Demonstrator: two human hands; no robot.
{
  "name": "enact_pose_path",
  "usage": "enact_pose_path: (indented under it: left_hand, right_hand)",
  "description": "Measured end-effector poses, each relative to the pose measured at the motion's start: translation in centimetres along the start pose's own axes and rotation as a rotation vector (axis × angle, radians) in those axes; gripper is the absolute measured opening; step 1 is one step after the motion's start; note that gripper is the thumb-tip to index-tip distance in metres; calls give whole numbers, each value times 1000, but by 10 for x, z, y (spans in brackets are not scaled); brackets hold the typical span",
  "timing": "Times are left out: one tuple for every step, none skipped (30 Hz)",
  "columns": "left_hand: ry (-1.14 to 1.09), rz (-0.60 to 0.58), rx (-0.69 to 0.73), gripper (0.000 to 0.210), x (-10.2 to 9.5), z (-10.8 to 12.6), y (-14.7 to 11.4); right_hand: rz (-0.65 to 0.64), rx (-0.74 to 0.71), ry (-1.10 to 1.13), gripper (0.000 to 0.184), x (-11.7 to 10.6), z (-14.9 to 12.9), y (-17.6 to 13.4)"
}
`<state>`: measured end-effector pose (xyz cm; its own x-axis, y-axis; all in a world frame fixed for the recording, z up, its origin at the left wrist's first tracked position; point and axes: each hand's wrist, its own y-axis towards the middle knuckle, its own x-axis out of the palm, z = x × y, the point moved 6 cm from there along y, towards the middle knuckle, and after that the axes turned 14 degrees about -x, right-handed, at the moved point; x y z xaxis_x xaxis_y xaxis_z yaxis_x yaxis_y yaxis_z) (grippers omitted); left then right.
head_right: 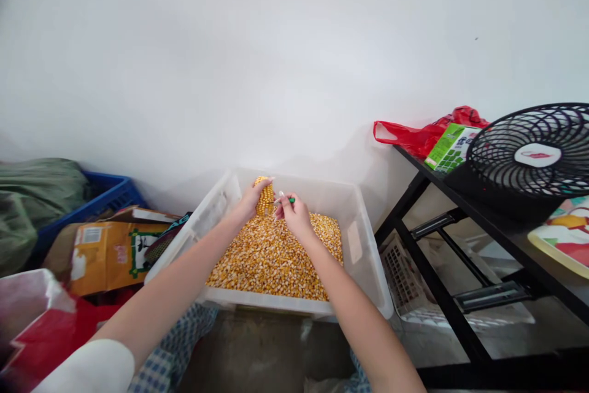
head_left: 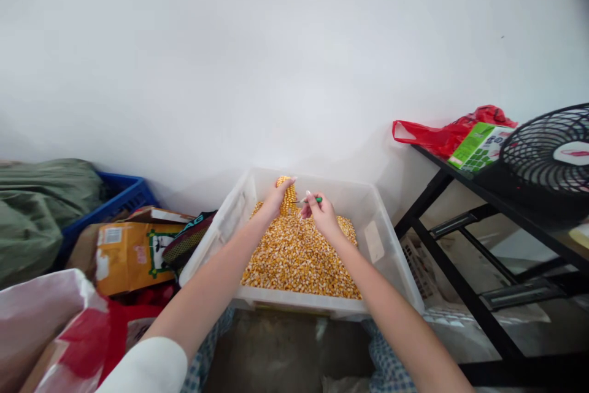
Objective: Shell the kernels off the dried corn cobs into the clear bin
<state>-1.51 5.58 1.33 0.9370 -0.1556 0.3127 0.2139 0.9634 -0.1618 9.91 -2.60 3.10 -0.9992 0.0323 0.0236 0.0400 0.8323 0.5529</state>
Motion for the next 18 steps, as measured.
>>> enact_pose_path:
  left_hand:
    - [33, -4, 19, 37, 1, 2, -2]
    - [78, 1, 45, 37, 2, 4, -4]
    - [139, 9, 82, 37, 3, 8, -7]
    - [214, 14, 127, 36, 5, 11, -11]
    - [295, 19, 176, 36, 8, 14, -15]
    - [374, 20, 223, 35, 10, 17, -18]
    - [442, 17, 262, 35, 13, 19, -22]
    - [496, 8, 293, 35, 15, 20, -24]
    - [535, -6, 313, 34, 18, 20, -26]
    - [556, -19, 324, 34, 20, 20, -27]
    - [561, -30, 329, 34, 21, 19, -28]
    - [551, -40, 328, 34, 22, 19, -27]
    - [526, -41, 322, 35, 22, 19, -27]
    - [490, -33, 310, 35, 21, 19, -25]
    - [445, -18, 294, 35, 19, 19, -24]
    - [395, -5, 274, 35, 17, 20, -22]
    - [341, 4, 246, 35, 14, 20, -20]
    - [283, 9, 210, 36, 11, 19, -17]
  right_hand:
    - [4, 1, -4, 34, -1, 1, 0]
    - [5, 6, -3, 34, -2, 1, 1]
    - [8, 17, 1, 34, -3, 2, 1]
    - [9, 32, 7, 34, -5, 3, 2]
    - [8, 49, 7, 34, -6, 5, 2]
    - [3, 65, 2, 35, -7, 6, 2]
    - [-4, 77, -9, 35, -8, 7, 2]
    - [-11, 84, -23, 35, -8, 8, 2]
    - [-23, 90, -35, 36, -7, 9, 1]
    - [-42, 99, -46, 37, -6, 11, 0]
    - [-66, 112, -56, 38, -3, 12, -2]
    - [-97, 125, -69, 39, 0, 14, -4]
    - [-135, 135, -87, 40, 4, 16, -6]
    - [-171, 138, -106, 40, 8, 17, -8]
    - [-196, 130, -123, 40, 11, 17, -9]
    - [-202, 113, -133, 40, 13, 15, -9]
    - [-189, 90, -131, 39, 13, 13, -9]
    - [-155, 65, -117, 38, 12, 9, -8]
